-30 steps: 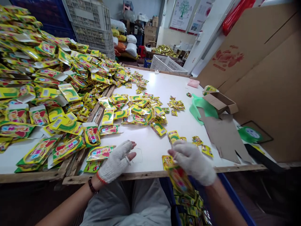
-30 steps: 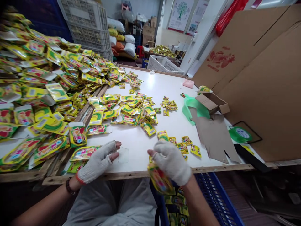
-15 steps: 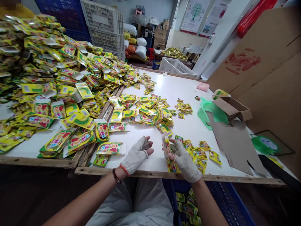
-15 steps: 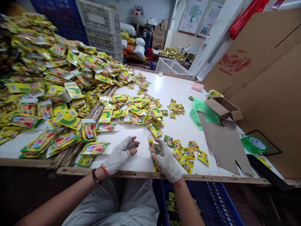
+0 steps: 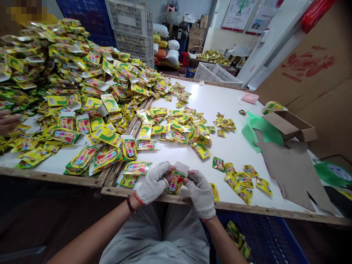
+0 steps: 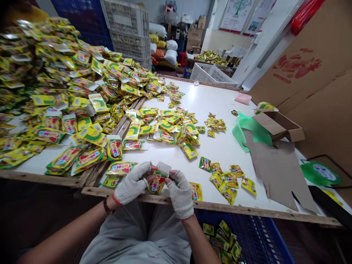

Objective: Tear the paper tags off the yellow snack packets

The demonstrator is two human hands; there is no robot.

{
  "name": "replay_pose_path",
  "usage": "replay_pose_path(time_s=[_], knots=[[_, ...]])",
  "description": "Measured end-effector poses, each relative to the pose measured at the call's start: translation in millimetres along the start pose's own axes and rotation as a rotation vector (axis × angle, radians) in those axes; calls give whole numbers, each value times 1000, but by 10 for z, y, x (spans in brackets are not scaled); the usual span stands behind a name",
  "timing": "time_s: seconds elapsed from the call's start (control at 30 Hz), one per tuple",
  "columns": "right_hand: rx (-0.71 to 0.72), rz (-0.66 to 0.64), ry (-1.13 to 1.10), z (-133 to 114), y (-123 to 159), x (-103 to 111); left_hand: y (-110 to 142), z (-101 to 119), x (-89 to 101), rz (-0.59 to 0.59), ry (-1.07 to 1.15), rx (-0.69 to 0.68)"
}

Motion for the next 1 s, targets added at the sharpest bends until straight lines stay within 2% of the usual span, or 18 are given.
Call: replay_pose_path(time_s=[0.13, 0.2, 0.33, 0.5, 0.57, 0.73, 0.87, 1.0], knots=[[180, -67, 183, -193, -49, -162, -70, 105, 127, -51, -176, -109], [191, -106, 186, -252, -120, -243, -110, 81, 159, -58, -177, -83], [215, -134, 190, -320, -250, -329, -154, -59, 183, -30, -54, 72], [321, -223, 238, -442, -217, -349, -146, 49, 164, -65, -165, -46], [350, -265, 288, -501, -191, -355, -146, 86, 158, -105, -183, -34], [338, -297, 418, -565, -236, -374, -200, 116, 205, -115, -218, 73], [323, -312, 448, -580, -266, -405, -221, 181, 173, -169, -252, 39], [360, -324, 463, -580, -247, -411, -211, 190, 173, -167, -286, 1]])
Point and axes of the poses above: each hand's wrist, its own y-axis away from the middle knuckle, its own x-axis out of the back of the hand, z = x × y, the point moved 8 cm from there along -y, towards the middle knuckle, and after that the axes turned 8 degrees about z, right-handed, at the moved point
